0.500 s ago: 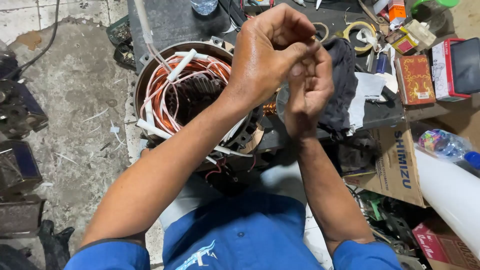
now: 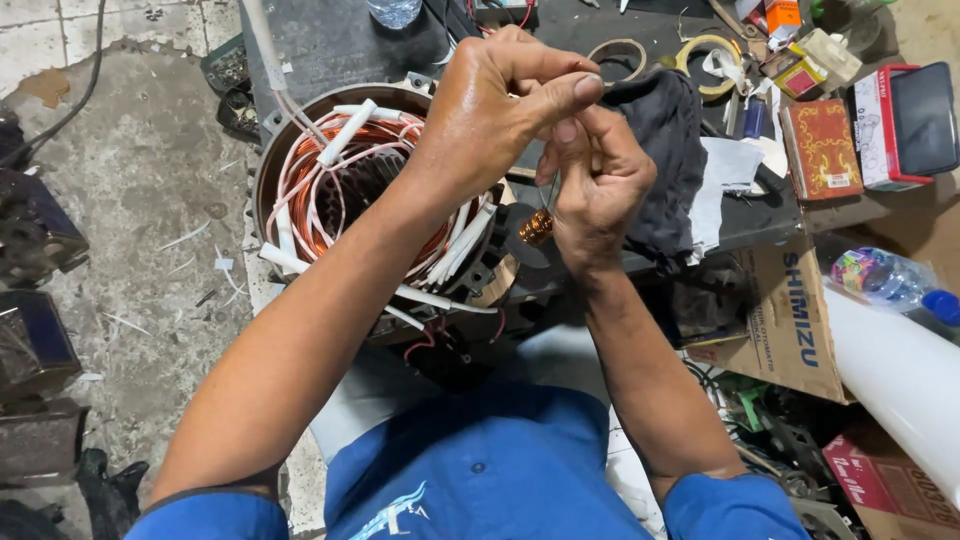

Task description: Connecting and securing wire terminals within an electric motor stator during a repair process.

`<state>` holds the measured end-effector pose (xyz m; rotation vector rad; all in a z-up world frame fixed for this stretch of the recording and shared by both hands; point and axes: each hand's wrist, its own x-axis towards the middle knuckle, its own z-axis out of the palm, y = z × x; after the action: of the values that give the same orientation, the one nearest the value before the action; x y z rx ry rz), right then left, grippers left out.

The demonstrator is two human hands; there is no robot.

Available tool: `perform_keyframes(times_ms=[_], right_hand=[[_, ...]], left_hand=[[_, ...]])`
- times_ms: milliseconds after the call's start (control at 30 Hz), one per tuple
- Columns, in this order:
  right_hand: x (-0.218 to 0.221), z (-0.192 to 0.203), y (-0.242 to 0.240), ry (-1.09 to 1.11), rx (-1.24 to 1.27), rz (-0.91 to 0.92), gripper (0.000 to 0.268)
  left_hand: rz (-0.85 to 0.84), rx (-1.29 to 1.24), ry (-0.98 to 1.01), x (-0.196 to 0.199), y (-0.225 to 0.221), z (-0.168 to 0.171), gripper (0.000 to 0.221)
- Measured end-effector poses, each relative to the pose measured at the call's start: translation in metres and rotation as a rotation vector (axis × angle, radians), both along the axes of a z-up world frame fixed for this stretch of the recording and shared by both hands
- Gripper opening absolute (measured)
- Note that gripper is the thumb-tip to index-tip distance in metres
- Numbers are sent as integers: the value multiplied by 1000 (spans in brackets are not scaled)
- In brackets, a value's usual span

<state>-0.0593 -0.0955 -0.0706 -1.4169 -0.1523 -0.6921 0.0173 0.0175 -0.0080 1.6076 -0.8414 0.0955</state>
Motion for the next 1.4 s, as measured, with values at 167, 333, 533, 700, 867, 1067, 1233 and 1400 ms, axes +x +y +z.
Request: perform_keyframes(times_ms=[167, 333, 533, 700, 867, 1067, 1233, 1400], right_hand=[[1, 0, 0, 34, -3, -41, 13], [-2, 9, 4, 60, -204, -227, 20], [-3, 5, 7, 52, -189, -225, 14], [-11, 7, 3, 98, -325, -157, 12], [-24, -32, -25, 139, -552, -94, 12], [-18, -80, -101, 164, -690, -234, 10], [-1, -148, -151, 405, -1137, -425, 43], [4, -157, -149, 300, -1262, -479, 21]], left_hand=[[98, 36, -60, -14, -2, 8, 16], [261, 168, -162, -34, -12, 15, 13], [307, 128, -123, -37, -13, 13, 17], [333, 46, -62, -31, -8, 3, 20], [390, -66, -54, -22, 2, 6, 24], [372, -62, -59, -22, 1, 6, 25], [372, 4, 10, -33, 1, 10, 30], [375, 11, 31, -36, 4, 6, 27]])
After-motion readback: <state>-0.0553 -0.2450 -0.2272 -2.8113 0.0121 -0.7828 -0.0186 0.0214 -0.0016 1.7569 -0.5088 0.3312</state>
